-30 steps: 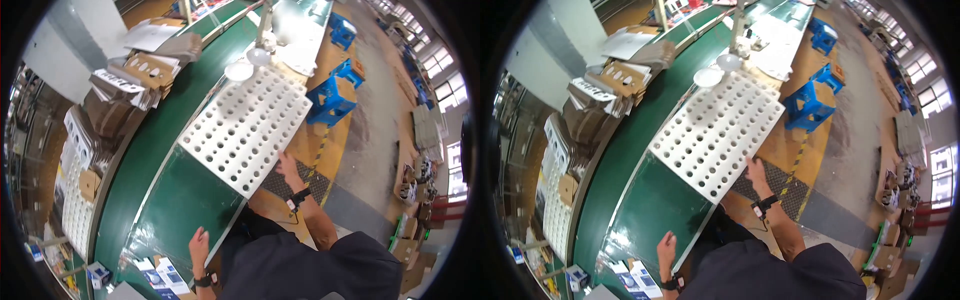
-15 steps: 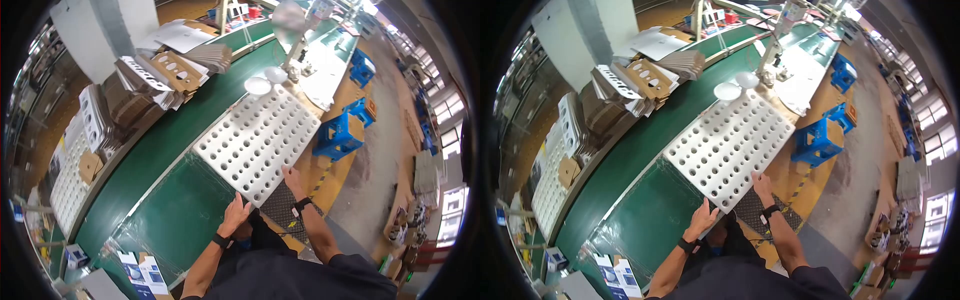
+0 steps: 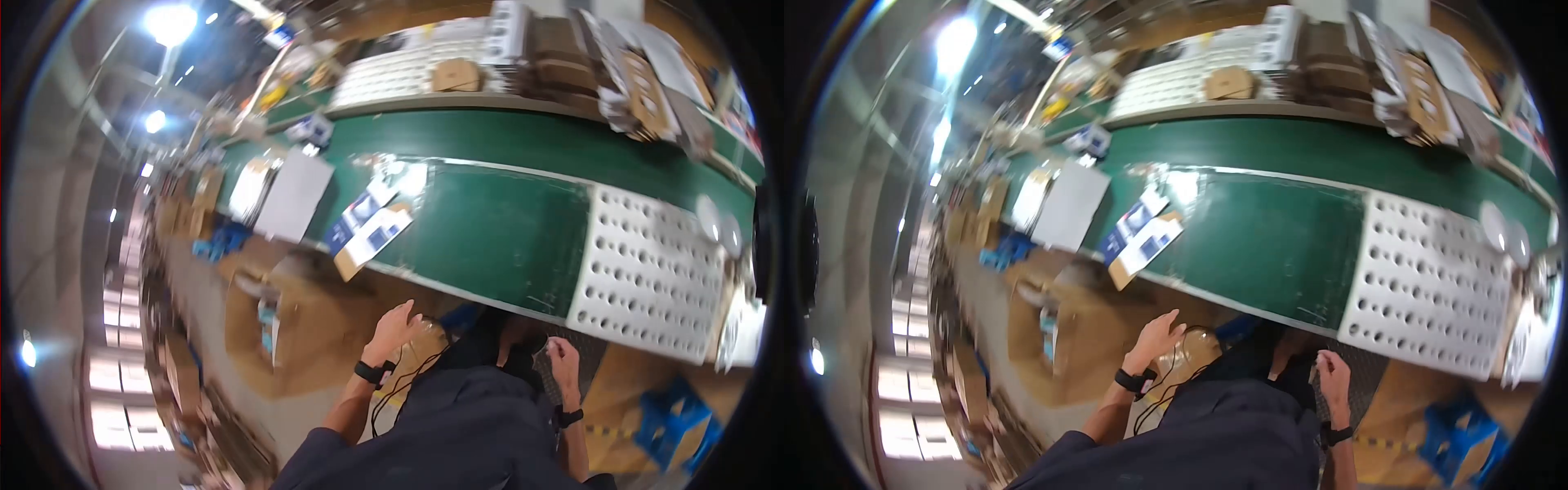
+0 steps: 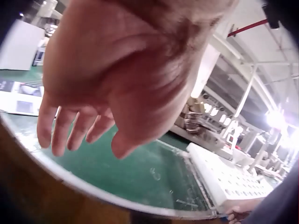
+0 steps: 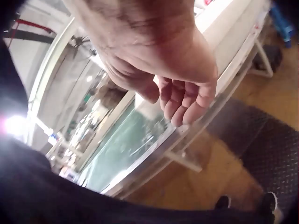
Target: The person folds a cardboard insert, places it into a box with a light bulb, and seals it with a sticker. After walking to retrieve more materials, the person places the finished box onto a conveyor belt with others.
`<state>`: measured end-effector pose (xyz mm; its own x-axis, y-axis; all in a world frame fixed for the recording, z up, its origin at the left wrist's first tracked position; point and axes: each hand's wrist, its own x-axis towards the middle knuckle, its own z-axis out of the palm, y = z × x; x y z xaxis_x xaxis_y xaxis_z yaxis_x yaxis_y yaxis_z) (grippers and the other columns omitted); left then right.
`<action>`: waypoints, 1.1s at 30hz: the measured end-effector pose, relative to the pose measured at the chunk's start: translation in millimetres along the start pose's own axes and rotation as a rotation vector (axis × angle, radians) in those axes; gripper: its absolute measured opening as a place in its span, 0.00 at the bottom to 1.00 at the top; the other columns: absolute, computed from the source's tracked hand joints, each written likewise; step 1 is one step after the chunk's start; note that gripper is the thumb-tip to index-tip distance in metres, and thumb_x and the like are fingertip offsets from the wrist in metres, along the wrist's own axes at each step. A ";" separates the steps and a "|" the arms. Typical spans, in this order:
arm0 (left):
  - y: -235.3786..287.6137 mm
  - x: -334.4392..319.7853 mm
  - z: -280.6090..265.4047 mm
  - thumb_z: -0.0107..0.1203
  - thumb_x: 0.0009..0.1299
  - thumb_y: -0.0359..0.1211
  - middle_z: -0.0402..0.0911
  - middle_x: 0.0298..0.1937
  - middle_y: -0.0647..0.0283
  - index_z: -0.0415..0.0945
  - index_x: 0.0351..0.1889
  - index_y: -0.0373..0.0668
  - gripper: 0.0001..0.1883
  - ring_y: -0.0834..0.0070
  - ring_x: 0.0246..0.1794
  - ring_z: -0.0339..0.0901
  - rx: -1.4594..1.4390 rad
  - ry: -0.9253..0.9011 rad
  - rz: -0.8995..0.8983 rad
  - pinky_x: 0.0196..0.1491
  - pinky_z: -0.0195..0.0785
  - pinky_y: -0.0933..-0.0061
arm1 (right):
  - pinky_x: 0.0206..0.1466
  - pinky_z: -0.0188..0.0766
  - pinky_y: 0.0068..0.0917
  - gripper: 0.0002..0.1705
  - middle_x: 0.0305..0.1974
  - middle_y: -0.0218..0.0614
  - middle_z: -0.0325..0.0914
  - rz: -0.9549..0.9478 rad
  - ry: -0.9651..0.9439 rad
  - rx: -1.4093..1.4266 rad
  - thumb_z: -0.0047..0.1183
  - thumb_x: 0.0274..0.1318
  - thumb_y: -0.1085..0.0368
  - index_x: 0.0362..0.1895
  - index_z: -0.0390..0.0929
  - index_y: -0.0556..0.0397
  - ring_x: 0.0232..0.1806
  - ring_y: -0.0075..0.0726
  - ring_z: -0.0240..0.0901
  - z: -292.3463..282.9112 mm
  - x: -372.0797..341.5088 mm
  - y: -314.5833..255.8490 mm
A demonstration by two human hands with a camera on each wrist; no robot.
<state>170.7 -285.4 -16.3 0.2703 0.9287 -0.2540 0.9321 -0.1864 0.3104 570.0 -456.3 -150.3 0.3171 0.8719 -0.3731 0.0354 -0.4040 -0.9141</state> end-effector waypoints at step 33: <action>-323.8 170.6 2.7 0.69 0.60 0.45 0.83 0.44 0.47 0.73 0.58 0.30 0.35 0.51 0.47 0.81 -0.472 0.562 -0.853 0.55 0.73 0.55 | 0.65 0.66 0.48 0.35 0.62 0.57 0.69 -0.482 -0.226 -0.426 0.60 0.61 0.60 0.68 0.65 0.60 0.63 0.63 0.66 465.1 339.2 -203.7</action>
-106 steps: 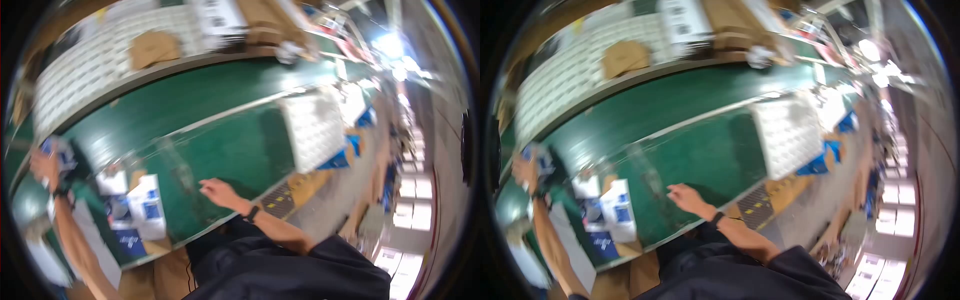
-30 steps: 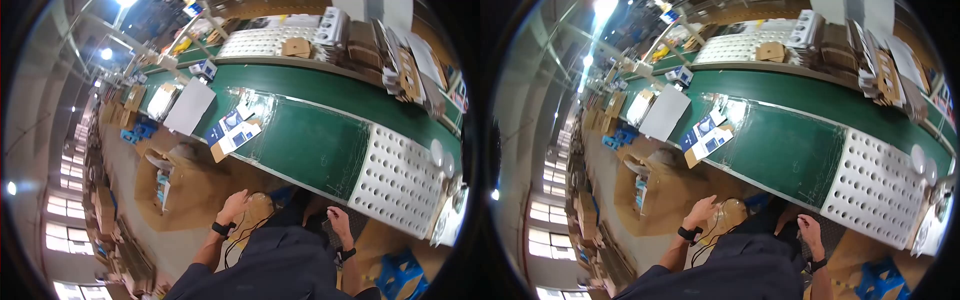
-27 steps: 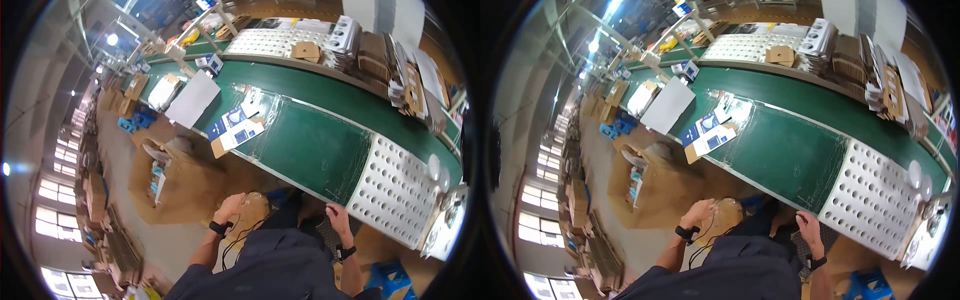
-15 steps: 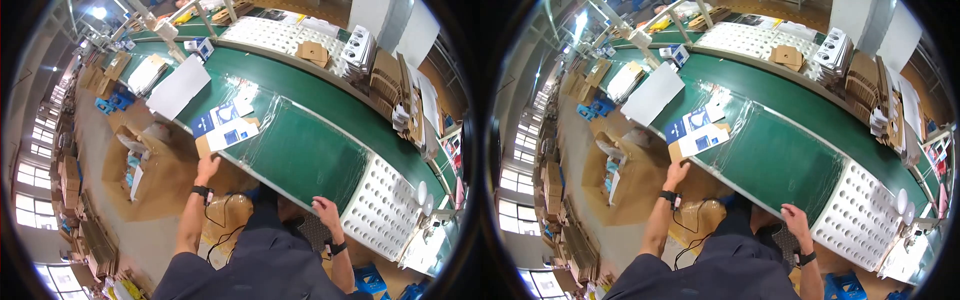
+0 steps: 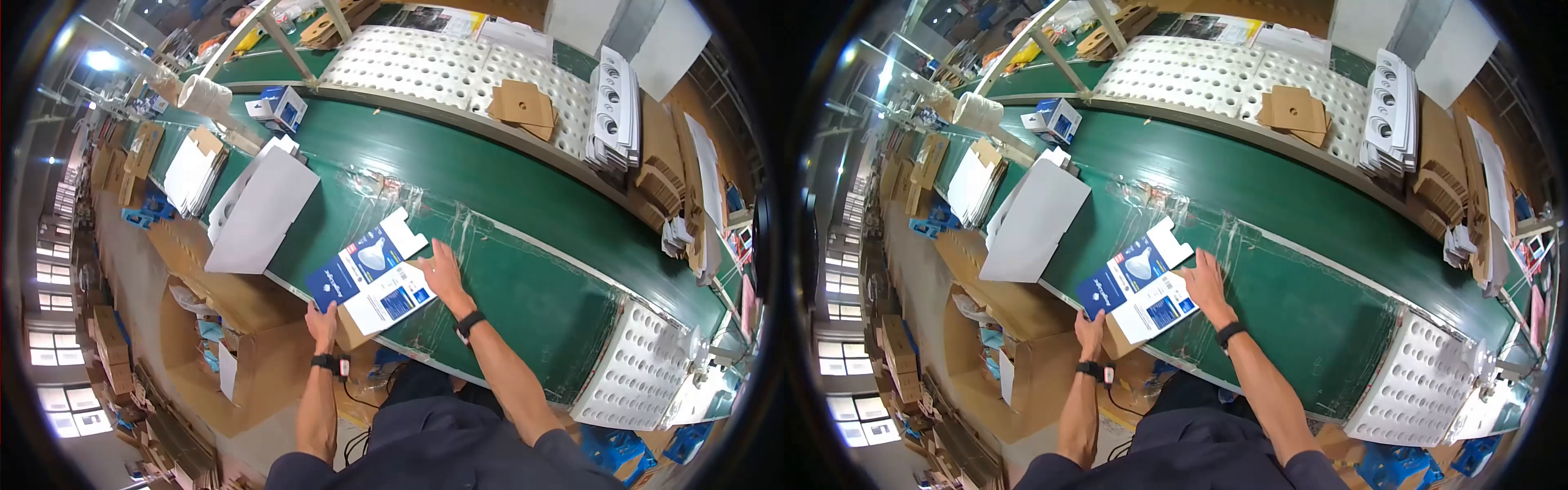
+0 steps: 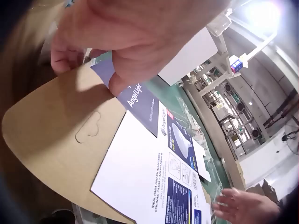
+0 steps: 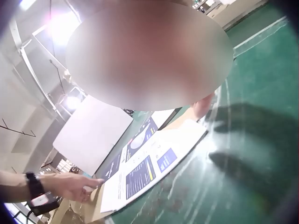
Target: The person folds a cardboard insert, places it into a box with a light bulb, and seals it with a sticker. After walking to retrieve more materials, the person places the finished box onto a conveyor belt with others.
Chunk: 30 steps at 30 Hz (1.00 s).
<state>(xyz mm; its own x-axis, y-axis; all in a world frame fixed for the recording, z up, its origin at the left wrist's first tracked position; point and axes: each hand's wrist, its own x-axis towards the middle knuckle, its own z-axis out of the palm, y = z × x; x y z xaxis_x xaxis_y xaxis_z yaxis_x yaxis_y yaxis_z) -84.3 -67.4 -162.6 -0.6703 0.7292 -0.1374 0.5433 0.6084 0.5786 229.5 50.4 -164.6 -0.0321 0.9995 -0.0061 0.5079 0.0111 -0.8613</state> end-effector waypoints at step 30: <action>236.4 -158.6 -27.7 0.76 0.43 0.51 0.58 0.69 0.35 0.46 0.78 0.34 0.68 0.38 0.70 0.55 0.396 -0.362 1.357 0.73 0.45 0.41 | 0.46 0.72 0.27 0.23 0.39 0.33 0.83 0.109 -0.374 0.642 0.65 0.54 0.55 0.45 0.82 0.63 0.38 0.27 0.74 -202.1 -91.4 -51.0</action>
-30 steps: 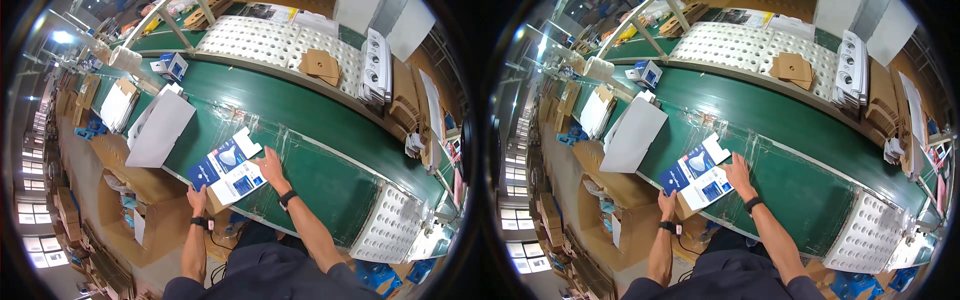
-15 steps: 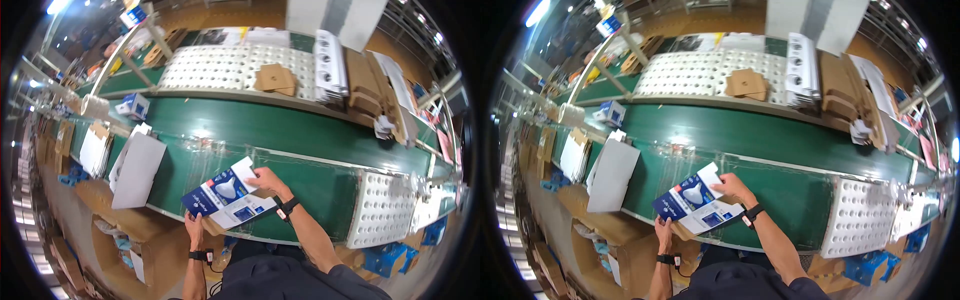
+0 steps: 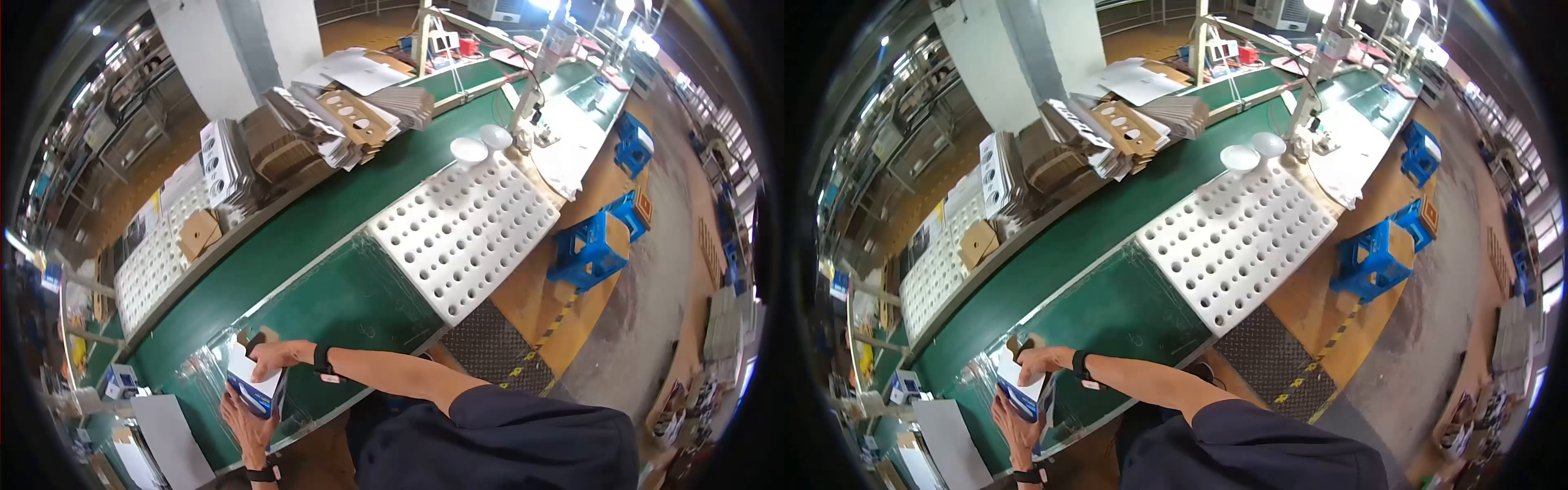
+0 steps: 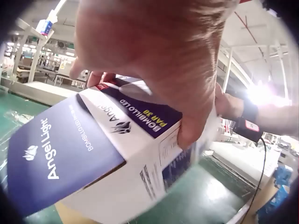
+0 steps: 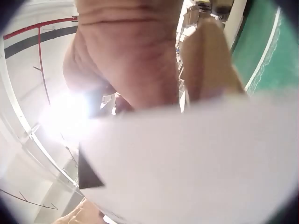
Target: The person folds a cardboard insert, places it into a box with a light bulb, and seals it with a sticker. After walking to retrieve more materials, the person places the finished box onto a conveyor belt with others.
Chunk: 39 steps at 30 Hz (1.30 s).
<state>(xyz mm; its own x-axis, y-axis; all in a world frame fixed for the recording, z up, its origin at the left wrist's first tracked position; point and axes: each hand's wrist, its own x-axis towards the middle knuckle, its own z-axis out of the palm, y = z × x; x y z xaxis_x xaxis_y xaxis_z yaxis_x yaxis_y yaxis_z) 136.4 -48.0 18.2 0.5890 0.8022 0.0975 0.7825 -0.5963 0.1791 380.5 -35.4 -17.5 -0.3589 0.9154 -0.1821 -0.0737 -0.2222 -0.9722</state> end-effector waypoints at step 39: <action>-218.6 85.0 56.4 0.67 0.63 0.44 0.59 0.72 0.32 0.59 0.74 0.39 0.44 0.38 0.68 0.64 -0.239 -0.054 -0.390 0.67 0.61 0.46 | 0.42 0.75 0.47 0.14 0.38 0.51 0.78 -0.440 0.461 -1.789 0.50 0.51 0.77 0.44 0.77 0.58 0.42 0.60 0.77 -292.4 360.1 -11.4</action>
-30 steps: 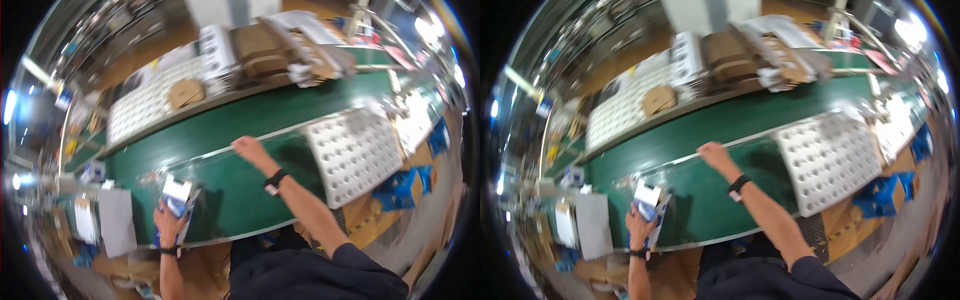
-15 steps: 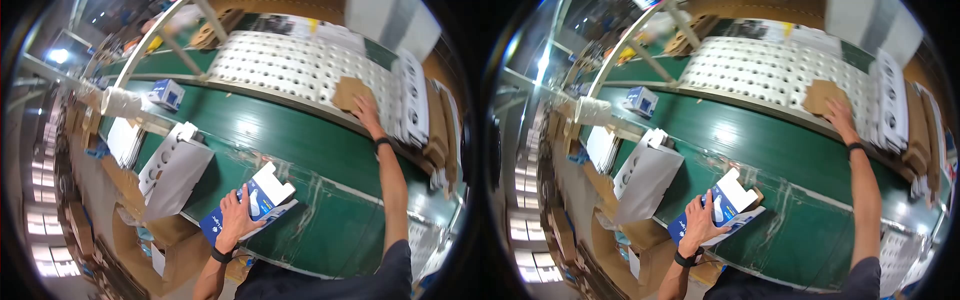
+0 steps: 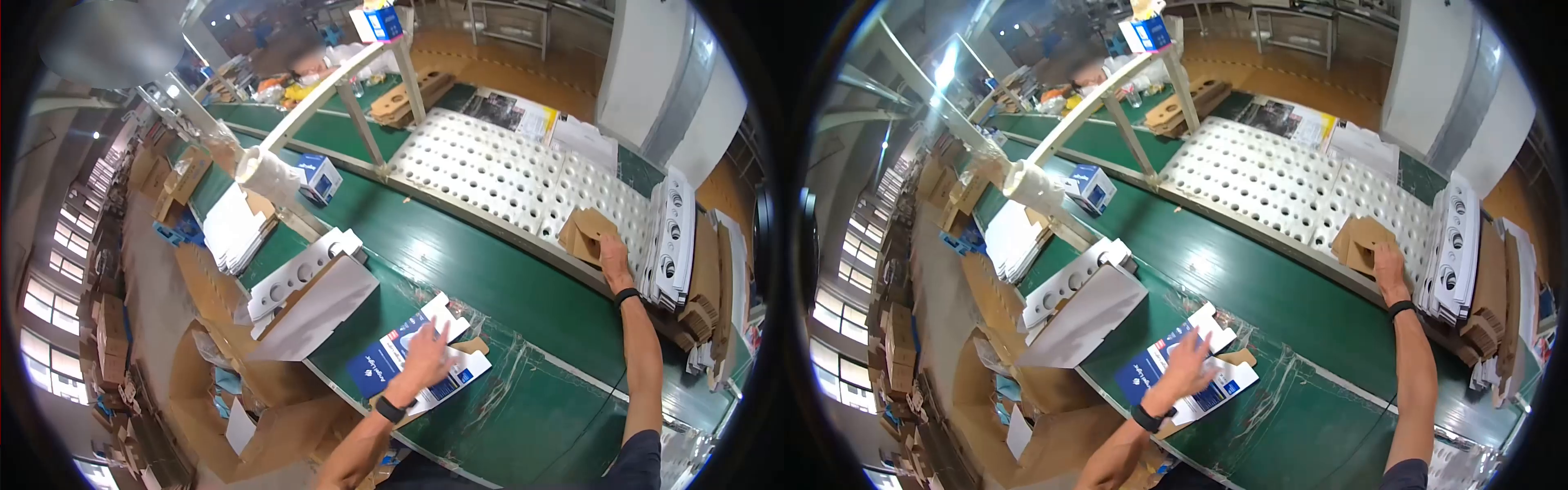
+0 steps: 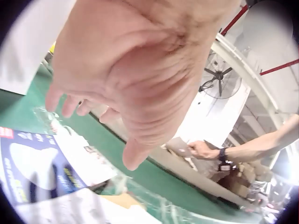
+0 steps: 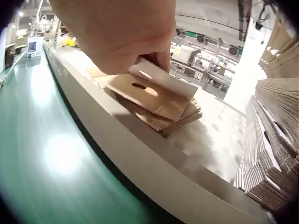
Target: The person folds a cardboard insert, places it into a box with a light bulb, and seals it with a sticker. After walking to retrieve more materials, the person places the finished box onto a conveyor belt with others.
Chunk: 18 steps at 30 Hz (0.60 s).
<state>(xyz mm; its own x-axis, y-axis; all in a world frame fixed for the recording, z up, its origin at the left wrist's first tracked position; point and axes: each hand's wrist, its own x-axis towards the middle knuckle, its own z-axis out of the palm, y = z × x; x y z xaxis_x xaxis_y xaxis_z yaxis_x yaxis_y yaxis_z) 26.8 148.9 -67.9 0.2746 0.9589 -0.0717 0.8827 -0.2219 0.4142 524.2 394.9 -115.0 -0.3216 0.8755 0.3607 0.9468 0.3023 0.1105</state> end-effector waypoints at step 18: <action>226.8 -58.3 55.8 0.52 0.73 0.30 0.84 0.32 0.44 0.81 0.56 0.41 0.15 0.52 0.31 0.83 -0.420 -0.237 0.317 0.37 0.74 0.60 | 0.40 0.73 0.38 0.04 0.32 0.35 0.78 0.218 0.112 0.368 0.55 0.52 0.62 0.30 0.78 0.46 0.37 0.41 0.78 -270.9 -332.4 -137.6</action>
<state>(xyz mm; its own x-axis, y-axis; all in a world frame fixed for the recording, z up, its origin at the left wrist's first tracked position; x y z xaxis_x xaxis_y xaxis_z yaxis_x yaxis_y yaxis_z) 232.3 32.8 -20.3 0.6216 0.7805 -0.0670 0.5300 -0.3560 0.7696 504.2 -39.9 0.7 -0.0924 0.8934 0.4396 0.9183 0.2472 -0.3092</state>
